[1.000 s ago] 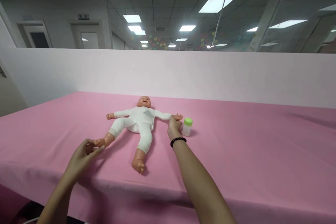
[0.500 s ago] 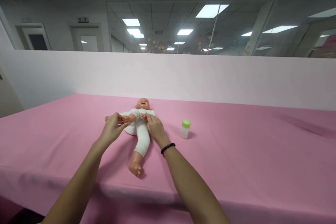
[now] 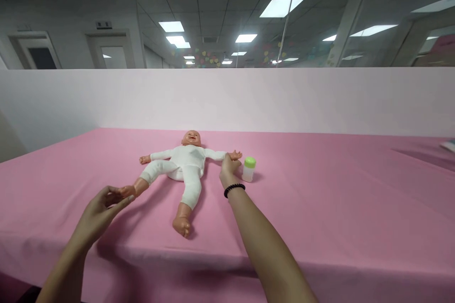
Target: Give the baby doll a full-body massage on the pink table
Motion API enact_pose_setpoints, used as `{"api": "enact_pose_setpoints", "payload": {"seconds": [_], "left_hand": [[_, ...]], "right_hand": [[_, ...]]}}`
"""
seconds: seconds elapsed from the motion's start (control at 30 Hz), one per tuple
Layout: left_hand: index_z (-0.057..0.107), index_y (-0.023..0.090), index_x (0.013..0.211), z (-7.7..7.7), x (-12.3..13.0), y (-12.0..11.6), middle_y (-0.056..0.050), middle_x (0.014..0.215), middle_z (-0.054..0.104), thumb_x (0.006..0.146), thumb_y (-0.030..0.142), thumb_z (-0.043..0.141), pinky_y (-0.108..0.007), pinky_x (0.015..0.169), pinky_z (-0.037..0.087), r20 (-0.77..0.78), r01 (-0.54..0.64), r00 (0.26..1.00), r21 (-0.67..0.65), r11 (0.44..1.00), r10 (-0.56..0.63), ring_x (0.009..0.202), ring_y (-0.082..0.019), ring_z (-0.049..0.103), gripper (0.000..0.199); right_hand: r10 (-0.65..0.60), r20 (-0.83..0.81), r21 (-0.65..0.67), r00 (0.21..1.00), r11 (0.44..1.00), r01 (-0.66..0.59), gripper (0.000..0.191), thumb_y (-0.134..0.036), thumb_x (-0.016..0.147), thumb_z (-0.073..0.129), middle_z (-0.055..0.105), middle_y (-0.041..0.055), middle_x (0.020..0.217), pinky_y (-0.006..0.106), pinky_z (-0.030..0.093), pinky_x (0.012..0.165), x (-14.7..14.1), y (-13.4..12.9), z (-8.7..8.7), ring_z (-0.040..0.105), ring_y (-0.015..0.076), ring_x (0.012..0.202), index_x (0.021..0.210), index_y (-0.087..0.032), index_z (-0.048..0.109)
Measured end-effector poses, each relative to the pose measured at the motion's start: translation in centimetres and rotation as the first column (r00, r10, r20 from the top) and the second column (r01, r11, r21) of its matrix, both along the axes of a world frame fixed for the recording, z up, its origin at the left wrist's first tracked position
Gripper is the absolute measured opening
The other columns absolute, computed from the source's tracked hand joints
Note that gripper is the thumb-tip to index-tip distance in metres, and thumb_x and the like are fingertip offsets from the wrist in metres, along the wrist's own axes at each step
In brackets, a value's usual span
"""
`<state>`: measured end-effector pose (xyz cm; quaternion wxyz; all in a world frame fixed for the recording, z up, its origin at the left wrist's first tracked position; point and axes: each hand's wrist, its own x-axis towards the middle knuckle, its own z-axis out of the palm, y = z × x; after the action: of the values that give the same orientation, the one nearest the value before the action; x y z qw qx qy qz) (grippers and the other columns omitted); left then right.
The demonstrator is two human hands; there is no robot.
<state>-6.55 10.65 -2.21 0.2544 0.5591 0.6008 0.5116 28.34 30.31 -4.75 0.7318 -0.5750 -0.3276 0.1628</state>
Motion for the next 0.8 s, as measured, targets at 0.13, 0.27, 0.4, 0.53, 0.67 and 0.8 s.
{"api": "enact_pose_setpoints", "payload": {"seconds": [0.13,0.27,0.4,0.53,0.67,0.8], "left_hand": [[0.054,0.023,0.091,3.2,4.7,4.0,-0.008,0.102,0.074,0.075,0.053,0.074,-0.04,0.082,0.058,-0.076,0.084,0.995,0.183,0.98,-0.071,0.097,-0.028,0.071,0.04],[0.048,0.023,0.086,4.3,9.3,8.4,-0.008,0.093,0.07,0.082,0.042,0.068,-0.039,0.073,0.056,-0.276,0.253,0.942,0.198,0.947,-0.193,0.087,-0.026,0.07,0.029],[0.048,0.023,0.087,4.4,9.3,8.3,-0.009,0.095,0.07,0.083,0.044,0.066,-0.038,0.072,0.056,-0.294,0.247,0.938,0.184,0.951,-0.186,0.087,-0.026,0.069,0.029],[0.052,0.023,0.09,4.0,4.9,3.8,-0.007,0.101,0.072,0.077,0.056,0.072,-0.036,0.076,0.055,-0.165,0.145,0.979,0.118,0.982,-0.124,0.092,-0.026,0.07,0.04],[0.054,0.024,0.085,1.3,1.3,0.0,-0.005,0.091,0.074,0.067,0.058,0.077,-0.035,0.074,0.054,-0.113,0.071,0.991,-0.045,0.996,-0.076,0.088,-0.028,0.071,0.045],[0.053,0.025,0.085,-1.6,1.5,-1.4,-0.002,0.083,0.072,0.071,0.052,0.072,-0.032,0.067,0.05,-0.161,0.108,0.978,-0.157,0.982,-0.133,0.077,-0.025,0.069,0.036]], "right_hand": [[0.082,0.205,0.136,0.975,0.984,-0.112,0.043,-0.037,0.083,0.059,0.066,0.0147,0.119,0.034,0.053,0.082,-2.8,-1.7,2.0,0.065,0.0223,0.097,0.12,-0.015,0.054],[0.188,0.796,0.06,0.576,0.921,-0.384,0.023,-0.026,0.09,0.054,0.069,0.01,0.108,0.038,0.048,0.092,-4.6,-3.7,2.4,0.063,0.0238,0.1,0.11,-0.02,0.063],[0.198,0.794,0.026,0.575,0.933,-0.358,0.026,-0.028,0.092,0.053,0.069,0.01,0.11,0.038,0.049,0.088,-4.2,-3.6,2.1,0.063,0.0245,0.1,0.115,-0.02,0.062],[0.121,0.315,0.047,0.941,0.989,-0.143,0.042,-0.042,0.085,0.062,0.069,0.0117,0.11,0.034,0.052,0.076,-1.9,-1.8,2.1,0.067,0.0223,0.088,0.118,-0.016,0.057],[0.017,-0.003,-0.129,1.0,0.991,-0.017,0.043,-0.04,0.084,0.054,0.07,0.0131,0.105,0.034,0.053,0.079,0.9,-0.1,0.7,0.067,0.0244,0.093,0.117,-0.013,0.06],[0.034,0.023,-0.19,0.999,0.981,-0.029,0.043,-0.034,0.081,0.05,0.069,0.0119,0.112,0.036,0.052,0.089,2.5,0.3,-0.8,0.064,0.0256,0.108,0.118,-0.017,0.064]]}}
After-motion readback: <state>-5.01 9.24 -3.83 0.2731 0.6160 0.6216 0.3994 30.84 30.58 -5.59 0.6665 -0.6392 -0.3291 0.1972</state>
